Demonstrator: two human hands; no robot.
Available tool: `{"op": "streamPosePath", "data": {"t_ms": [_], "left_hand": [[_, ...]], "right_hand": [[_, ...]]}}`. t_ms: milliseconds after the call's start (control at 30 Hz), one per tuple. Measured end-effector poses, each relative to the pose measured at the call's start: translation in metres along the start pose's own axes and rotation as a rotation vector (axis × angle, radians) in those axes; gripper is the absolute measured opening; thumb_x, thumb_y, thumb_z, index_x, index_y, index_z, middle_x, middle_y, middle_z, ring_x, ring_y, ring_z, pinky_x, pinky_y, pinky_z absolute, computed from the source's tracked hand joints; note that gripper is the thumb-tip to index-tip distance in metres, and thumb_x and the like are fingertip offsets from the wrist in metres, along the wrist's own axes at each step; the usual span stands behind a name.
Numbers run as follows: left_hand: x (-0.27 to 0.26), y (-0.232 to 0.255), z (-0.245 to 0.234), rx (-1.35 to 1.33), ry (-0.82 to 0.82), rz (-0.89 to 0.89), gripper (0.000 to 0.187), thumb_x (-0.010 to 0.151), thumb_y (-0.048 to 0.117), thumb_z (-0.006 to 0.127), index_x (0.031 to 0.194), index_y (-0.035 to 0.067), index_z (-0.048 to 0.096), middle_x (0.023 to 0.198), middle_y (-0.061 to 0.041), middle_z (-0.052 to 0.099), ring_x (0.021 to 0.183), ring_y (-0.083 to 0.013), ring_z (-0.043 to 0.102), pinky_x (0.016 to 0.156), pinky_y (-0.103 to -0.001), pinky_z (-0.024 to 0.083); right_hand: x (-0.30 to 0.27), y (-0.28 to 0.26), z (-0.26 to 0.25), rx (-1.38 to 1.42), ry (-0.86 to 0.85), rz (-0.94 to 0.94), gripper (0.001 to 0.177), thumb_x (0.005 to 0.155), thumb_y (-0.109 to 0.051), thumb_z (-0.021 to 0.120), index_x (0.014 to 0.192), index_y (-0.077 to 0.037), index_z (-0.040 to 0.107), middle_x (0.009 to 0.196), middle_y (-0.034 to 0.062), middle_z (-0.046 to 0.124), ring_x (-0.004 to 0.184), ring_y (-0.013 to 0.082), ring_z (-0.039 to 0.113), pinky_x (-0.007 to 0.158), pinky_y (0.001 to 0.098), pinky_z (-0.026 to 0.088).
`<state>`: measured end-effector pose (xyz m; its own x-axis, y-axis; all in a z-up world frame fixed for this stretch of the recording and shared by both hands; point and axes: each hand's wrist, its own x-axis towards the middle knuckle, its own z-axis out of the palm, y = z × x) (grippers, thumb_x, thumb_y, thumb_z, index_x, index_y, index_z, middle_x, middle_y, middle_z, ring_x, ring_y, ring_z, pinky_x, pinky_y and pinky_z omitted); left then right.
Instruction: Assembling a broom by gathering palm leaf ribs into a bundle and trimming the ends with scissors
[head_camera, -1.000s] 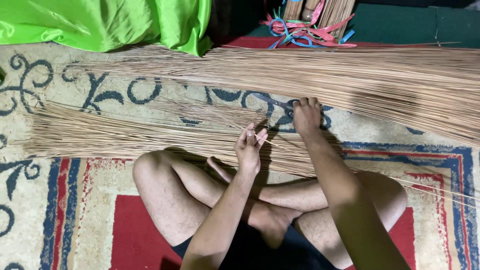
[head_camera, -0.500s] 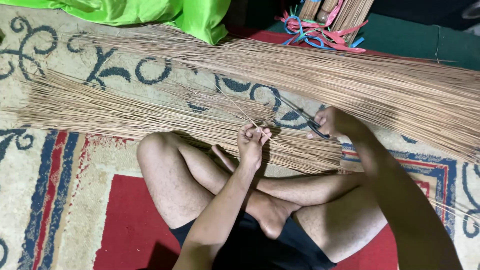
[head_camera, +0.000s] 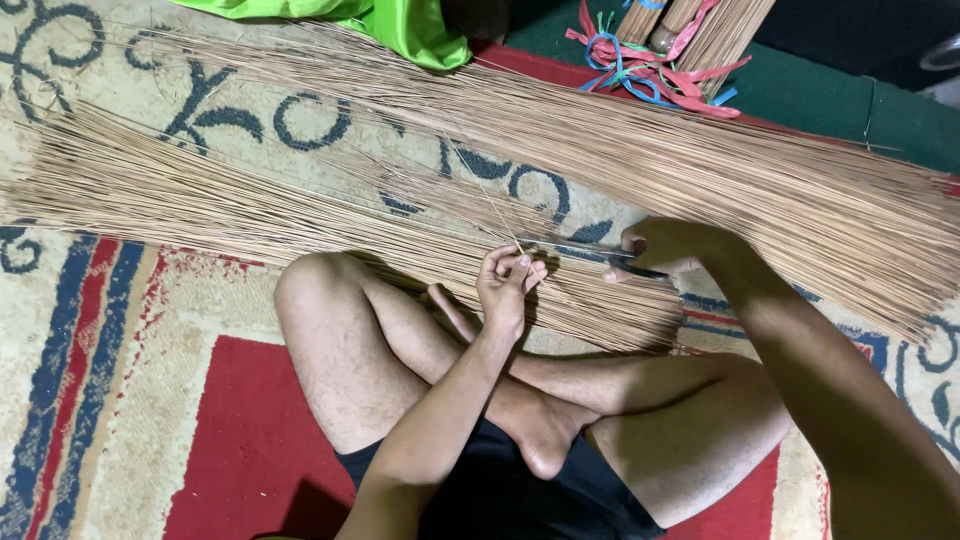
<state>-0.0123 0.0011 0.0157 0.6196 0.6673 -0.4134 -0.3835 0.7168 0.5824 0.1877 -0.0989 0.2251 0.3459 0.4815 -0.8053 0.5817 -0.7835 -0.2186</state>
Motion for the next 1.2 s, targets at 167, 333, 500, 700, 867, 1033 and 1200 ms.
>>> {"op": "streamPosePath", "data": {"t_ms": [167,333,500,700,867,1033,1200], "left_hand": [[-0.004,0.005,0.003,0.006,-0.001,-0.002,0.022,0.097,-0.004,0.066,0.117,0.0,0.062,0.089,-0.013,0.069,0.079,-0.0323,0.077,0.077,-0.046,0.068],[-0.004,0.005,0.004,0.014,-0.009,-0.011,0.021,0.095,-0.006,0.068,0.115,-0.001,0.065,0.088,-0.014,0.07,0.079,-0.0339,0.077,0.076,-0.046,0.068],[-0.002,0.001,0.002,0.046,-0.037,-0.019,0.022,0.094,-0.006,0.069,0.115,-0.003,0.066,0.089,-0.016,0.071,0.078,-0.0352,0.077,0.074,-0.046,0.068],[-0.003,0.003,0.005,0.052,-0.043,-0.014,0.021,0.094,-0.006,0.069,0.115,-0.004,0.067,0.089,-0.016,0.07,0.078,-0.0349,0.077,0.074,-0.044,0.069],[-0.003,0.001,0.004,0.061,-0.045,-0.011,0.022,0.094,-0.007,0.069,0.115,-0.004,0.068,0.09,-0.017,0.071,0.078,-0.0355,0.077,0.073,-0.044,0.069],[-0.002,-0.001,0.003,0.065,-0.049,-0.003,0.022,0.093,-0.007,0.069,0.115,-0.005,0.068,0.09,-0.018,0.07,0.078,-0.0354,0.077,0.073,-0.044,0.069],[-0.004,0.004,0.006,0.077,-0.049,-0.012,0.021,0.094,-0.007,0.068,0.115,-0.005,0.068,0.09,-0.017,0.07,0.077,-0.034,0.077,0.072,-0.043,0.069]], "right_hand": [[0.048,0.01,-0.003,0.07,-0.061,0.041,0.058,0.073,-0.055,0.089,0.092,-0.001,0.077,0.074,0.0176,0.072,0.065,0.0297,0.069,0.06,0.0388,0.053],[0.036,-0.026,-0.018,0.109,-0.113,0.098,0.052,0.074,-0.045,0.091,0.094,0.001,0.077,0.063,0.0175,0.065,0.053,0.0257,0.061,0.047,0.0324,0.048],[0.034,-0.044,-0.018,0.076,-0.167,0.051,0.049,0.074,-0.047,0.09,0.073,-0.002,0.072,0.054,0.0153,0.064,0.051,0.022,0.06,0.041,0.0286,0.046],[0.051,-0.032,-0.014,0.059,-0.179,0.03,0.047,0.076,-0.043,0.089,0.072,0.0,0.071,0.052,0.0149,0.064,0.053,0.0221,0.062,0.039,0.0283,0.047],[0.042,-0.047,-0.021,0.013,-0.171,0.062,0.052,0.069,-0.05,0.093,0.073,-0.002,0.072,0.056,0.0163,0.066,0.058,0.0231,0.065,0.042,0.0298,0.051],[0.051,-0.04,-0.02,-0.007,-0.165,0.067,0.052,0.068,-0.051,0.093,0.073,-0.003,0.072,0.058,0.0167,0.068,0.06,0.0239,0.067,0.043,0.0309,0.053],[0.079,-0.015,-0.012,-0.063,-0.152,0.065,0.053,0.07,-0.053,0.091,0.076,-0.004,0.072,0.06,0.0163,0.068,0.064,0.0244,0.069,0.048,0.0325,0.057]]}}
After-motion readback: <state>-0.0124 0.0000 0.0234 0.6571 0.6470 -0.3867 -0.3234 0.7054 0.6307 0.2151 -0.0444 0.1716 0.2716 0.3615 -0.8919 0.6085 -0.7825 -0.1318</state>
